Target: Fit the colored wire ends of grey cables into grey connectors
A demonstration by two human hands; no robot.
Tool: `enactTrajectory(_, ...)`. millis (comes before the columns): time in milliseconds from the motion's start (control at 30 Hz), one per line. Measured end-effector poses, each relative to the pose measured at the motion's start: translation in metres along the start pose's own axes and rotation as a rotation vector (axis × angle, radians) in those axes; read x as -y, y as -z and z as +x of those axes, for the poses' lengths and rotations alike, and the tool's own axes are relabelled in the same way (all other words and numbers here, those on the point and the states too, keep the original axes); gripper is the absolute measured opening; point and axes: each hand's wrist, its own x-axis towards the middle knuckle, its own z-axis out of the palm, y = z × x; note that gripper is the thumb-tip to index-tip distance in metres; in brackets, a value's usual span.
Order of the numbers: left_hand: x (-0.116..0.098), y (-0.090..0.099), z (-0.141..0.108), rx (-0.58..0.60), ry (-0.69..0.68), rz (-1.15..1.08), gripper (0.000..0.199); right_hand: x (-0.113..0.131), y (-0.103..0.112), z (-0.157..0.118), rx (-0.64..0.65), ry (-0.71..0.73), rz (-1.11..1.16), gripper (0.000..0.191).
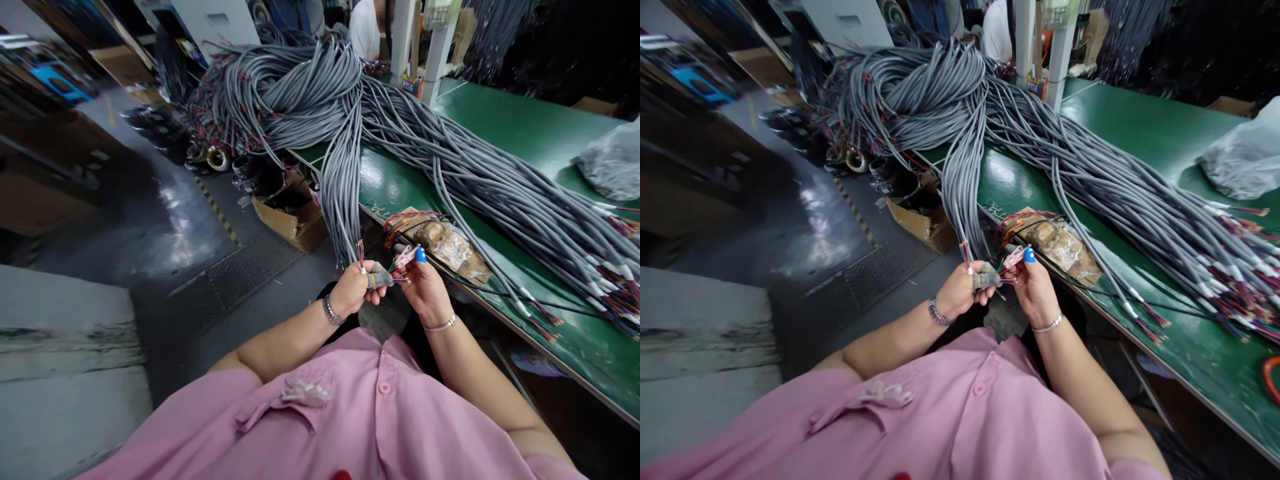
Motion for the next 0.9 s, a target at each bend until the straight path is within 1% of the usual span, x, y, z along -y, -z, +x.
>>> enactTrajectory(200, 0.0012, -0.0011, 0.0001, 0.002, 0.008, 0.040, 0.020, -0.0032, 0.0018, 0.0011, -0.010, 0.005, 0.082, 0.027)
enactTrajectory(333, 0.0018, -0.0012, -0.0009, 0.000, 0.003, 0.048, 0.019, -0.0051, 0.0033, 0.0015, -0.026, -0.003, 0.082, 0.031)
enactTrajectory(533, -0.0006, -0.0036, -0.0009, 0.003, 0.007, 0.056, 0.020, -0.0052, 0.0025, 0.0012, -0.017, 0.003, 0.089, 0.030)
enactTrajectory(733, -0.0007, -0.0063, 0.0029, 0.013, -0.008, 0.058, 0.020, -0.0055, 0.0027, 0.0017, 0.002, 0.014, 0.067, 0.037)
enactTrajectory(900, 0.0006, -0.0052, 0.0016, -0.004, -0.007, 0.065, 0.019, -0.0047, 0.0025, 0.0006, -0.004, -0.010, 0.082, 0.036)
